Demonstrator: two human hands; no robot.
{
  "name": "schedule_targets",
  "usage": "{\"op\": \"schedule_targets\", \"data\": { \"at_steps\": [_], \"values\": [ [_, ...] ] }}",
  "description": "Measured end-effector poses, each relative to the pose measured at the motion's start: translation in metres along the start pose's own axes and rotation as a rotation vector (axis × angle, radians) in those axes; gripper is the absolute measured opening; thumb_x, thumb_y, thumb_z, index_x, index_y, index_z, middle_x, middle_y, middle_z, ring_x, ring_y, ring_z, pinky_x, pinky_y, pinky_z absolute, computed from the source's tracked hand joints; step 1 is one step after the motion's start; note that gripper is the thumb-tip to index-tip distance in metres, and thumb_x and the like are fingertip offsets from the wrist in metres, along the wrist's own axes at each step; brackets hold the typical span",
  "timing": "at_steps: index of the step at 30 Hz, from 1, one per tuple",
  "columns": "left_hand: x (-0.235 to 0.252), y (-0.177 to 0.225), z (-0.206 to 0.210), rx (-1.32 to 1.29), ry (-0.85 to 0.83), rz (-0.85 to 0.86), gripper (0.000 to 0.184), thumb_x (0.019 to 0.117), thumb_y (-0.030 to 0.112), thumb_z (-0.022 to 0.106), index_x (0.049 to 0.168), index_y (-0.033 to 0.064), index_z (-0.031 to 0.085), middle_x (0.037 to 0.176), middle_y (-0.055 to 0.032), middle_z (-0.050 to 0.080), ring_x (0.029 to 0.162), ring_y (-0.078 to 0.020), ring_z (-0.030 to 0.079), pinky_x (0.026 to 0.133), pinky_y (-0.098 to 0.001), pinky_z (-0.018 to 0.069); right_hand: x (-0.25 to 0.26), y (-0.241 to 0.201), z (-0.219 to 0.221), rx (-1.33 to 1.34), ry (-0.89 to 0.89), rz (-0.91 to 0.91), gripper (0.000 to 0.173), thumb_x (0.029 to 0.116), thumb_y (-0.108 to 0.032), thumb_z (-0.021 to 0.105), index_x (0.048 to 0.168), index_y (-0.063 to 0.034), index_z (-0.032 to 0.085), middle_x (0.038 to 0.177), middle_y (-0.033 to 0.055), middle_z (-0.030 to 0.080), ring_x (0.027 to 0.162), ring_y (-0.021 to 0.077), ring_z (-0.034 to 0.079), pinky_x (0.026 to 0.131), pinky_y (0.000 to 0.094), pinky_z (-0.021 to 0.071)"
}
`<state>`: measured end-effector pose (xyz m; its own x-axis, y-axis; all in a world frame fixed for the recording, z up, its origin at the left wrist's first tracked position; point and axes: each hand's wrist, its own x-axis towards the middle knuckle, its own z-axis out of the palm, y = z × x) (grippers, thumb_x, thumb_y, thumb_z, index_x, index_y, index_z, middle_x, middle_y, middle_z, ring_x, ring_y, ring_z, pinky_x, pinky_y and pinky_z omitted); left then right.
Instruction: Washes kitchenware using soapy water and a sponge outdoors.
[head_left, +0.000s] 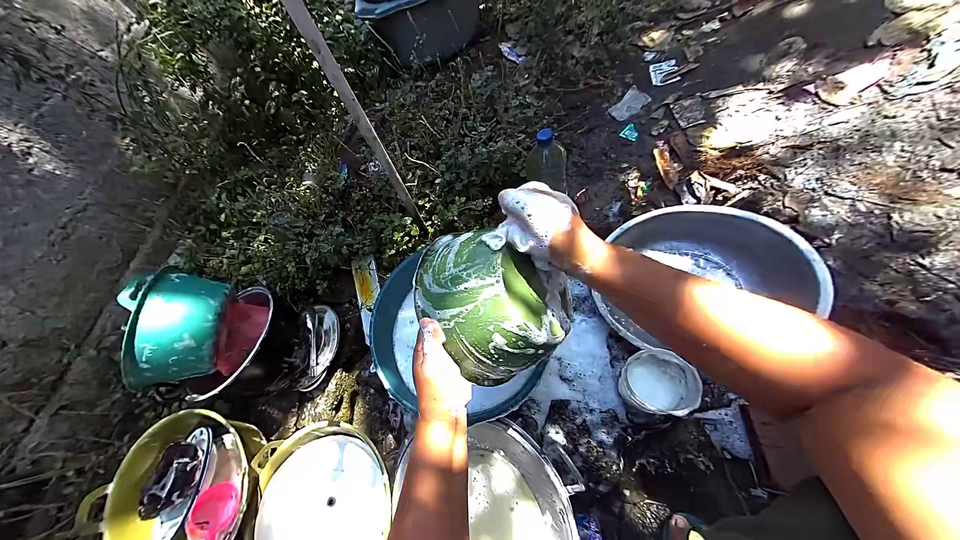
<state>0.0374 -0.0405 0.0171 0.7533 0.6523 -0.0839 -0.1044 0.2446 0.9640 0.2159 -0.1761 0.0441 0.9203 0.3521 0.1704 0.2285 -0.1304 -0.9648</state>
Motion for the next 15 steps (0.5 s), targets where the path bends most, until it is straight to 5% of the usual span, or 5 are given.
{"op": "schedule_targets", "data": {
  "at_steps": [1,4,7,11,15],
  "values": [
    [-0.001,-0.001,0.002,-0.007,0.012,-0.020,0.044,0.1134,0.031,0.026,0.136,0.0044,0.053,0.118,-0.0109,0.067,0.111,-0.0181,0.066,0.096,-0.0411,0.0569,-0.002,-0.002,0.013,-0.064,0.020,-0.003,0.035,0.1029,-0.034,0.049,0.093,-0.0058,0.067,0.083,0.0093,0.063,0.077,0.0215,0.062,0.070,0.0451,0.0514],
    [0.007,-0.003,-0.006,0.019,0.100,-0.003,0.052,0.1123,0.042,0.026,0.144,0.0073,0.049,0.133,-0.0108,0.063,0.123,-0.0192,0.061,0.104,-0.0441,0.0527,-0.047,-0.007,0.048,-0.328,-0.111,-0.320,0.029,0.0961,-0.029,0.062,0.118,-0.0113,0.071,0.124,0.0106,0.067,0.119,0.0251,0.062,0.100,0.0498,0.0503],
    [0.021,-0.001,-0.026,-0.129,0.070,0.081,0.052,0.1121,0.043,0.021,0.139,0.0099,0.050,0.123,-0.0069,0.067,0.115,-0.0171,0.066,0.098,-0.0417,0.0564,-0.070,0.026,0.059,-0.228,-0.173,-0.822,0.032,0.0953,-0.023,0.064,0.125,-0.0117,0.072,0.136,0.0150,0.066,0.136,0.0344,0.054,0.116,0.0569,0.0399],
    [0.017,-0.001,-0.033,-0.192,-0.014,-0.007,0.048,0.1127,0.039,0.024,0.140,0.0087,0.049,0.124,-0.0092,0.067,0.116,-0.0190,0.066,0.099,-0.0425,0.0560,-0.024,0.039,0.017,-0.309,-0.157,-0.487,0.036,0.0995,-0.012,0.051,0.131,-0.0043,0.068,0.148,0.0138,0.057,0.148,0.0363,0.040,0.124,0.0518,0.0286],
    [-0.004,-0.005,0.006,0.090,0.054,-0.178,0.048,0.1125,0.038,0.030,0.139,0.0056,0.054,0.123,-0.0125,0.067,0.113,-0.0202,0.066,0.096,-0.0435,0.0568,-0.008,0.011,0.017,-0.469,-0.034,-0.608,0.024,0.0982,-0.016,0.055,0.105,-0.0090,0.077,0.118,0.0084,0.074,0.119,0.0258,0.067,0.100,0.0494,0.0545]
  ]
}}
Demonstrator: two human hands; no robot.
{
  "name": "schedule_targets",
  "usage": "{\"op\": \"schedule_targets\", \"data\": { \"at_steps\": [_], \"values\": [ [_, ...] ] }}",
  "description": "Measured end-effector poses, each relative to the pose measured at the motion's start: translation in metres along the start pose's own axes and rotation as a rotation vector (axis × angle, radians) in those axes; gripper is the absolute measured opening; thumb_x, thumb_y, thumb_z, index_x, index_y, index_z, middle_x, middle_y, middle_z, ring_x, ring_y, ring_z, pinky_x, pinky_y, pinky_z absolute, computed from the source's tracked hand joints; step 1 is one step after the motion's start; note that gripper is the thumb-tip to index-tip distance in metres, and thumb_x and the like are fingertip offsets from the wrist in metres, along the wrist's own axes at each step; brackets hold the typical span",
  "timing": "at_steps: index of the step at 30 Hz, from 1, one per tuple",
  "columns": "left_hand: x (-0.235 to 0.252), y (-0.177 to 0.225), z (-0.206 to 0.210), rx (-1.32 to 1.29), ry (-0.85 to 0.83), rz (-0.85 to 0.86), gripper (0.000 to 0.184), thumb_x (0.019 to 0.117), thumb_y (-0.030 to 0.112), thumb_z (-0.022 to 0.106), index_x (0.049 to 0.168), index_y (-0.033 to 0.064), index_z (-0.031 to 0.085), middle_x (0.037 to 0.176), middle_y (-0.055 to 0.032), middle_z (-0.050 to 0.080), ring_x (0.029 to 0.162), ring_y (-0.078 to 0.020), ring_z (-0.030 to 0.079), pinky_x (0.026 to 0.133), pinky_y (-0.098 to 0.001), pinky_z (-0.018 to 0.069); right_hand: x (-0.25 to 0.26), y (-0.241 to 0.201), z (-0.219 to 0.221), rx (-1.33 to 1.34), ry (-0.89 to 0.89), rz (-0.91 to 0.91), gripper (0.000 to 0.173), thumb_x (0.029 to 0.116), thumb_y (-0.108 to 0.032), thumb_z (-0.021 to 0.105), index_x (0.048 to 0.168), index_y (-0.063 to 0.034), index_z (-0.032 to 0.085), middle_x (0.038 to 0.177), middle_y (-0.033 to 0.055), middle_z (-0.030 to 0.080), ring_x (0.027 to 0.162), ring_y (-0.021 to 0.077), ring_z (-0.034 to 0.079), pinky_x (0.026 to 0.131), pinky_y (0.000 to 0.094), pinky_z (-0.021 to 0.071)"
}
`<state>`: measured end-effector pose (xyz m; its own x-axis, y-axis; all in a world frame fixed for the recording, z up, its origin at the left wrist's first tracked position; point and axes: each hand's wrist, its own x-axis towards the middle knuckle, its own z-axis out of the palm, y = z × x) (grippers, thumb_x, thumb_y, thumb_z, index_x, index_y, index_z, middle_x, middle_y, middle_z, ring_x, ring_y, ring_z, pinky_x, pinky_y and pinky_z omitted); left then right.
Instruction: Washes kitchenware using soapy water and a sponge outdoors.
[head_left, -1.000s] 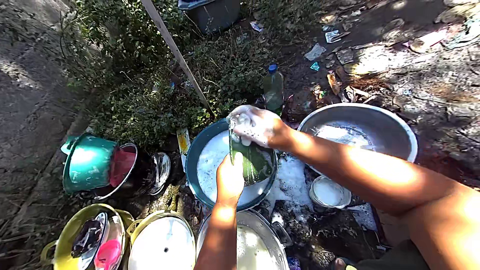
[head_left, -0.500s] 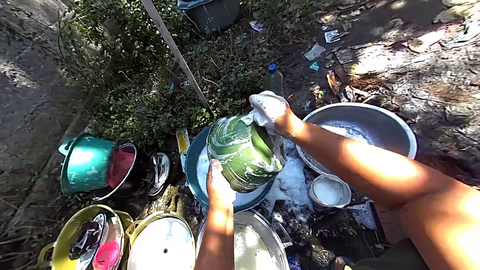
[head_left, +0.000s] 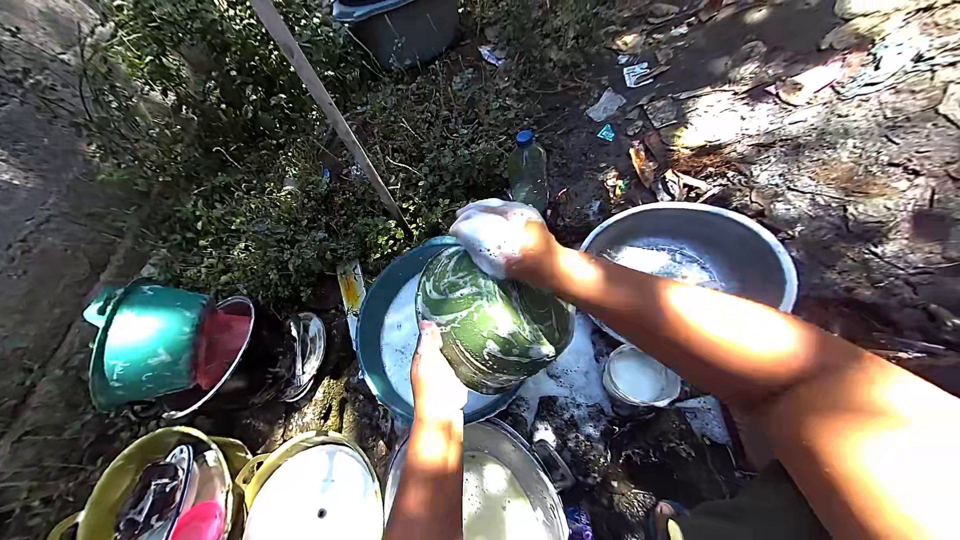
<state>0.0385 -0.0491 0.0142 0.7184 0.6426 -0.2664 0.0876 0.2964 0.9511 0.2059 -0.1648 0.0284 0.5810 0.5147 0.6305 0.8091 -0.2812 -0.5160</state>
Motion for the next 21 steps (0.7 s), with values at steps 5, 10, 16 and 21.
{"op": "schedule_targets", "data": {
  "at_steps": [5,10,16,21],
  "values": [
    [0.001,-0.001,-0.006,-0.183,0.062,-0.050,0.051,0.1104,0.049,0.028,0.130,0.0122,0.056,0.112,-0.0079,0.068,0.104,-0.0197,0.067,0.087,-0.0449,0.0581,-0.030,-0.077,0.036,-0.059,-0.415,-0.295,0.028,0.0984,-0.031,0.056,0.113,-0.0118,0.070,0.111,0.0103,0.069,0.109,0.0291,0.065,0.094,0.0520,0.0513],
    [0.024,-0.008,-0.012,-0.509,0.094,-0.022,0.066,0.1061,0.062,0.012,0.136,0.0162,0.049,0.119,-0.0071,0.065,0.111,-0.0210,0.064,0.092,-0.0478,0.0548,-0.073,-0.024,0.049,0.076,0.017,-0.484,0.029,0.0987,-0.030,0.051,0.116,-0.0222,0.074,0.129,0.0109,0.069,0.122,0.0340,0.061,0.101,0.0574,0.0446],
    [0.014,-0.019,-0.002,-0.612,-0.056,-0.160,0.084,0.0922,0.084,0.018,0.142,0.0244,0.050,0.131,-0.0095,0.065,0.120,-0.0302,0.063,0.092,-0.0598,0.0543,-0.037,0.029,0.002,0.882,0.120,0.374,0.063,0.1060,-0.026,0.033,0.163,-0.0035,0.019,0.167,0.0140,0.029,0.152,0.0161,0.032,0.123,0.0339,0.0316],
    [0.018,0.009,-0.053,-0.438,-0.456,0.237,0.056,0.0775,0.056,0.081,0.115,0.0154,0.069,0.105,-0.0035,0.076,0.099,-0.0153,0.073,0.086,-0.0365,0.0622,-0.013,0.025,-0.036,1.057,0.048,0.446,0.039,0.1079,-0.018,0.036,0.137,-0.0024,0.056,0.123,0.0016,0.068,0.110,-0.0001,0.063,0.096,0.0185,0.0521]
  ]
}}
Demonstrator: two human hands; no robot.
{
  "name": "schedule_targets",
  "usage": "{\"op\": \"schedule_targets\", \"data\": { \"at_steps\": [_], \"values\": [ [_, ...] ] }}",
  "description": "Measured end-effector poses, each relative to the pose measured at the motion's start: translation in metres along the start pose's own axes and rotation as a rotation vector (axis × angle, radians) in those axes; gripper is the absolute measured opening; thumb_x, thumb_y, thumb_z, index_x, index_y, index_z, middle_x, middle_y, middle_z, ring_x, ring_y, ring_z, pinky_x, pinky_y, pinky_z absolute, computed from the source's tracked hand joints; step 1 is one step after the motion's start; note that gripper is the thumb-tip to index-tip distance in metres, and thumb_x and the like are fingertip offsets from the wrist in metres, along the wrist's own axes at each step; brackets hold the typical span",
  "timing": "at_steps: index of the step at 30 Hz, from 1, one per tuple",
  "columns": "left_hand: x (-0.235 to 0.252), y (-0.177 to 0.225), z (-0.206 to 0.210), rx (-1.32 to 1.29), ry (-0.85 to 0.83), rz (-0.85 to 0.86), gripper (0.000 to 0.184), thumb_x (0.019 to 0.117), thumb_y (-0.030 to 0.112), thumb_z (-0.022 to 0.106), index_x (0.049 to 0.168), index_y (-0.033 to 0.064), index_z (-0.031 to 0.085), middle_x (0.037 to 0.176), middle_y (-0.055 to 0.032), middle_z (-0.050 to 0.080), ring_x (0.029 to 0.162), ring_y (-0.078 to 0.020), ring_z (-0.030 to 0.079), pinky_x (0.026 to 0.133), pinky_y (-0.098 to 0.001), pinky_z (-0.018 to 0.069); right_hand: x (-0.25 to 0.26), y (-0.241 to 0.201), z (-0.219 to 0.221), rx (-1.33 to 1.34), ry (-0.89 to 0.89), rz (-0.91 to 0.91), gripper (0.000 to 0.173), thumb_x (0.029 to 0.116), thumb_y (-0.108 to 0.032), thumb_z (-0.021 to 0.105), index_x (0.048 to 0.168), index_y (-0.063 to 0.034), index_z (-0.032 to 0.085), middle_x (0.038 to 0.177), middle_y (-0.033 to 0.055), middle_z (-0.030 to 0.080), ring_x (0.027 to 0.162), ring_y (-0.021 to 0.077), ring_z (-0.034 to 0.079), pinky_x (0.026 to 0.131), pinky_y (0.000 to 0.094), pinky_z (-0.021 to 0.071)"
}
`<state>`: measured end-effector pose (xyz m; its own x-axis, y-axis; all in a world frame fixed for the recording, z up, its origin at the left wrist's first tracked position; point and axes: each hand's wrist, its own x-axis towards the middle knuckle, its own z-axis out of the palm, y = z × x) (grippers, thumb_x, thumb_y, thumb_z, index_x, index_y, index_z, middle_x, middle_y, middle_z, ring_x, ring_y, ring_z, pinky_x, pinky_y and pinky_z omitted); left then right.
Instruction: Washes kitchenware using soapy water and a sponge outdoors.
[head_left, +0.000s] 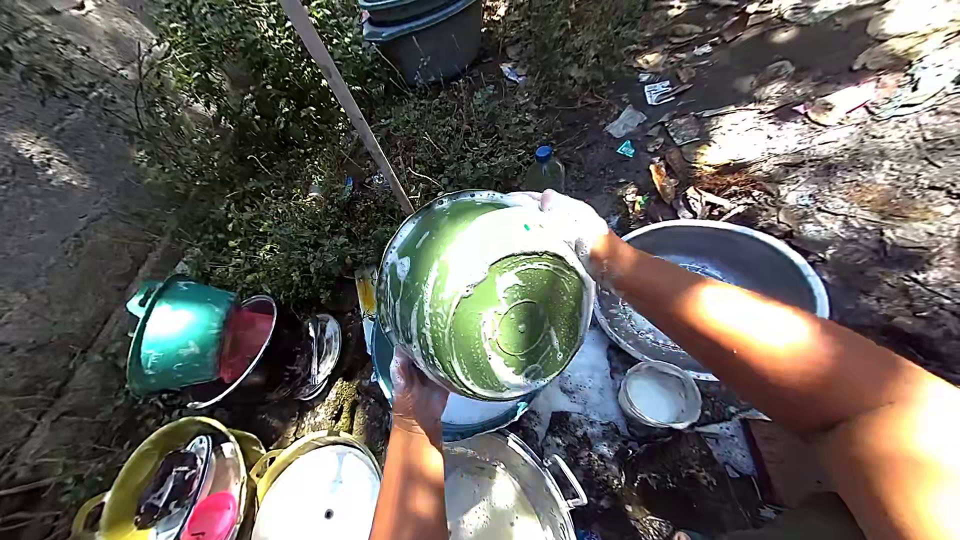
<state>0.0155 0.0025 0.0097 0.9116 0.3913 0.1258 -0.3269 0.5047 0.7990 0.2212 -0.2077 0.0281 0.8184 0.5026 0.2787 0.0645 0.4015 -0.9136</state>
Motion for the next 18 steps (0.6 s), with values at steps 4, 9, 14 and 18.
{"op": "schedule_targets", "data": {
  "at_steps": [4,9,14,18],
  "values": [
    [0.006,0.046,0.006,0.723,-0.441,-0.085,0.038,0.0857,0.020,0.074,0.122,0.0102,0.067,0.109,0.0063,0.074,0.100,-0.0014,0.069,0.090,-0.0229,0.0574,-0.005,0.005,0.003,-0.465,-0.129,-0.315,0.015,0.0938,-0.007,0.056,0.088,-0.0036,0.070,0.082,0.0011,0.067,0.079,0.0068,0.064,0.075,0.0271,0.0541],
    [0.004,0.016,0.051,1.037,-0.429,-0.256,0.056,0.0938,0.008,0.060,0.146,-0.0053,0.044,0.130,-0.0090,0.066,0.114,-0.0059,0.065,0.100,-0.0244,0.0544,-0.003,0.018,0.033,-0.775,-0.021,-0.435,0.024,0.1002,-0.018,0.057,0.106,-0.0036,0.074,0.106,0.0112,0.072,0.106,0.0202,0.066,0.095,0.0400,0.0534],
    [-0.003,-0.019,0.046,0.747,-0.172,-0.056,0.043,0.0906,-0.007,0.051,0.133,-0.0123,0.046,0.118,-0.0082,0.065,0.108,-0.0035,0.064,0.098,-0.0238,0.0535,-0.082,0.064,0.091,-0.920,-0.078,-0.550,0.029,0.0954,-0.027,0.066,0.112,-0.0047,0.074,0.120,0.0153,0.071,0.116,0.0295,0.066,0.098,0.0509,0.0525],
    [-0.004,-0.010,0.045,1.372,-0.447,-0.217,0.051,0.0982,0.011,0.054,0.147,-0.0019,0.050,0.133,-0.0158,0.065,0.123,-0.0164,0.062,0.108,-0.0346,0.0467,-0.054,0.054,0.050,-0.435,-0.026,0.106,0.031,0.1011,-0.006,0.052,0.127,0.0094,0.059,0.116,0.0181,0.066,0.107,0.0164,0.063,0.095,0.0328,0.0514]
  ]
}}
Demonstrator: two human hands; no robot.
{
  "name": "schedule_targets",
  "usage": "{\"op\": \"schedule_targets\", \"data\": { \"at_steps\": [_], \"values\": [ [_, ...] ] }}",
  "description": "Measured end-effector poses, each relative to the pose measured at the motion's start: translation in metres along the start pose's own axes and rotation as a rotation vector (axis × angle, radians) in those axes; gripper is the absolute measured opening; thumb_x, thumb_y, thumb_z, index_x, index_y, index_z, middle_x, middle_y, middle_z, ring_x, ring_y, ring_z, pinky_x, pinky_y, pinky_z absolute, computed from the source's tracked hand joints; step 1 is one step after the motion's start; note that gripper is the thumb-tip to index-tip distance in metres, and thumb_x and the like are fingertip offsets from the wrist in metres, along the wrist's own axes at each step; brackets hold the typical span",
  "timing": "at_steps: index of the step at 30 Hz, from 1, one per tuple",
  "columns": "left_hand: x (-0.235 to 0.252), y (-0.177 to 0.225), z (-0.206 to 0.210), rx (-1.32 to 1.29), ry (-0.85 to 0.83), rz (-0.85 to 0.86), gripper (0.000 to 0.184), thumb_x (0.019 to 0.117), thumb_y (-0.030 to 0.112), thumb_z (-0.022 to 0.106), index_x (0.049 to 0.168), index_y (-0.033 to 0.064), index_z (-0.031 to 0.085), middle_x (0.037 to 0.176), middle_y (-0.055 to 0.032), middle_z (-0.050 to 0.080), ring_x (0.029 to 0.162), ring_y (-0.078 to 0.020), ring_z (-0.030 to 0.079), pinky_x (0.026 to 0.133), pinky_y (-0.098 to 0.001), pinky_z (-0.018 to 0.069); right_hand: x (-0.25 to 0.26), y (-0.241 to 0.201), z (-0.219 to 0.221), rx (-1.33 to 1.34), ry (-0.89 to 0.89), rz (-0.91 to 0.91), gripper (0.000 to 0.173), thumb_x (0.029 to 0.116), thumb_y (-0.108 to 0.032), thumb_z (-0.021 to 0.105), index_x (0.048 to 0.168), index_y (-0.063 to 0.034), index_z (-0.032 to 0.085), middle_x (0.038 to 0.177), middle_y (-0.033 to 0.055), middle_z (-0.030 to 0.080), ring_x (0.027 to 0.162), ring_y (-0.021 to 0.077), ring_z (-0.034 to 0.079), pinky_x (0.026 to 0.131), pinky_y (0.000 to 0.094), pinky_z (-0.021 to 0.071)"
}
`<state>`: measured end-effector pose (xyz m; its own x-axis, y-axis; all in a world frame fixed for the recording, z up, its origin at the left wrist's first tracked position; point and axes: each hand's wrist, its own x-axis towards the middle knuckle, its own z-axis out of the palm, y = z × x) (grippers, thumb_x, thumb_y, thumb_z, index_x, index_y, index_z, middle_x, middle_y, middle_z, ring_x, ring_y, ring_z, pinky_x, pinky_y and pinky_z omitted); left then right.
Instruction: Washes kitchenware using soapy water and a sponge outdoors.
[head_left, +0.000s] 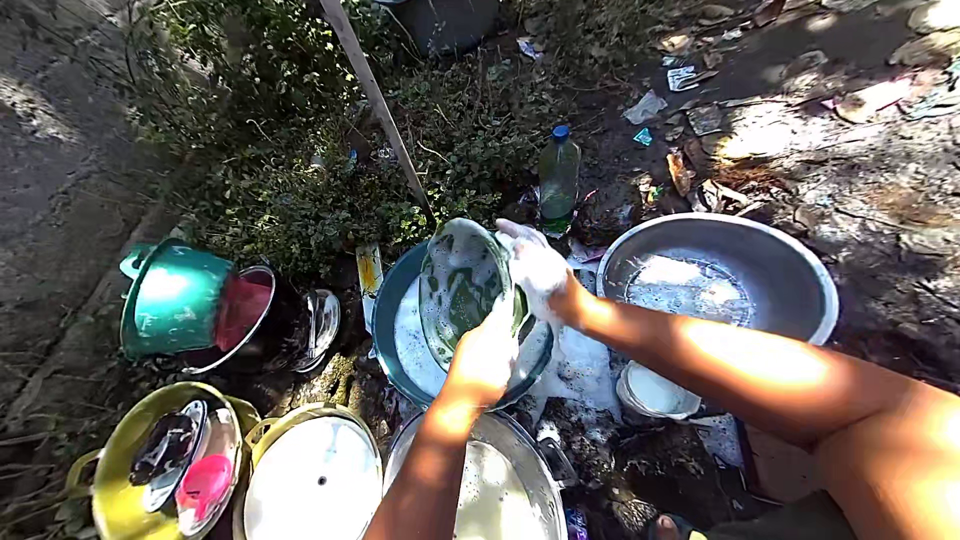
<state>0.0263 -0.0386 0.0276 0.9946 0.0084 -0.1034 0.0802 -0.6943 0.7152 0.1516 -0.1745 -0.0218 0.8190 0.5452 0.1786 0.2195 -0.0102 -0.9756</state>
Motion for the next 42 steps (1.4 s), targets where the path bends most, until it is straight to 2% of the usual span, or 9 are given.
{"op": "schedule_targets", "data": {
  "at_steps": [3,9,16,19,22,27,30,38,42],
  "values": [
    [-0.007,-0.014,0.015,0.294,-0.128,0.056,0.032,0.0947,0.004,0.055,0.123,-0.0009,0.069,0.120,-0.0199,0.070,0.115,-0.0345,0.067,0.101,-0.0544,0.0500,0.048,0.000,-0.029,0.189,0.000,0.145,0.060,0.1118,-0.043,0.018,0.141,-0.0059,0.056,0.130,0.0105,0.066,0.118,0.0147,0.064,0.100,0.0366,0.0536],
    [-0.006,-0.077,0.023,0.518,0.025,-0.225,0.028,0.0946,0.010,0.060,0.120,0.0068,0.072,0.128,-0.0171,0.066,0.127,-0.0347,0.058,0.113,-0.0535,0.0385,0.057,-0.014,-0.002,-0.388,-0.054,0.306,0.030,0.0930,-0.026,0.071,0.114,-0.0048,0.066,0.106,0.0181,0.067,0.102,0.0332,0.065,0.087,0.0586,0.0521],
    [-0.021,-0.158,0.019,-0.294,0.666,-0.529,0.079,0.0988,0.031,0.064,0.160,0.0007,0.024,0.163,-0.0249,0.027,0.150,-0.0341,0.030,0.121,-0.0485,0.0306,0.041,0.021,0.053,-0.616,-0.196,-0.242,0.030,0.0968,-0.022,0.065,0.117,0.0005,0.069,0.115,0.0235,0.069,0.113,0.0391,0.064,0.096,0.0588,0.0502],
    [-0.005,-0.179,0.024,-0.517,0.705,-0.886,0.047,0.1082,0.039,0.049,0.138,0.0020,0.053,0.126,-0.0198,0.059,0.113,-0.0293,0.057,0.092,-0.0470,0.0490,0.028,0.053,0.061,-0.742,-0.301,-0.092,0.034,0.0965,-0.020,0.065,0.124,-0.0001,0.067,0.123,0.0241,0.067,0.120,0.0411,0.062,0.100,0.0617,0.0474],
    [0.009,-0.194,0.034,-0.719,0.703,-1.015,0.055,0.1069,0.046,0.049,0.136,0.0001,0.057,0.139,-0.0224,0.056,0.128,-0.0350,0.053,0.102,-0.0568,0.0452,0.029,0.069,0.050,-0.692,-0.346,0.233,0.044,0.0974,-0.016,0.065,0.136,0.0038,0.059,0.136,0.0283,0.059,0.132,0.0444,0.054,0.108,0.0636,0.0412],
    [0.017,-0.197,0.049,-0.549,0.571,-0.895,0.050,0.1122,0.032,0.038,0.147,-0.0035,0.044,0.149,-0.0251,0.047,0.138,-0.0362,0.045,0.112,-0.0546,0.0393,0.053,0.069,0.014,-0.498,-0.441,0.547,0.033,0.1001,-0.005,0.061,0.131,0.0045,0.054,0.111,0.0245,0.062,0.097,0.0326,0.061,0.086,0.0507,0.0505],
    [0.032,-0.197,0.046,-0.485,0.683,-0.702,0.044,0.1093,0.027,0.048,0.144,0.0007,0.051,0.143,-0.0195,0.057,0.135,-0.0272,0.052,0.113,-0.0458,0.0416,0.067,0.052,0.006,-0.891,-0.552,0.577,0.040,0.1003,-0.032,0.065,0.116,0.0045,0.066,0.112,0.0278,0.067,0.108,0.0444,0.065,0.091,0.0669,0.0485],
    [0.025,-0.144,0.042,-0.344,0.826,-0.291,0.050,0.1065,0.014,0.046,0.157,0.0109,0.041,0.162,-0.0053,0.040,0.148,-0.0145,0.037,0.122,-0.0360,0.0313,0.073,0.087,0.053,-0.814,-0.458,-0.236,0.029,0.0947,-0.021,0.064,0.122,-0.0112,0.070,0.125,0.0169,0.066,0.123,0.0368,0.060,0.103,0.0580,0.0477],
    [0.033,-0.136,0.048,-0.379,0.879,-0.317,0.049,0.1081,0.020,0.044,0.157,0.0131,0.041,0.163,-0.0008,0.039,0.148,-0.0113,0.037,0.122,-0.0356,0.0317,0.037,0.121,0.090,-0.879,-0.607,0.315,0.038,0.1003,-0.011,0.057,0.134,0.0057,0.059,0.136,0.0307,0.058,0.130,0.0490,0.053,0.106,0.0682,0.0403]
  ]
}}
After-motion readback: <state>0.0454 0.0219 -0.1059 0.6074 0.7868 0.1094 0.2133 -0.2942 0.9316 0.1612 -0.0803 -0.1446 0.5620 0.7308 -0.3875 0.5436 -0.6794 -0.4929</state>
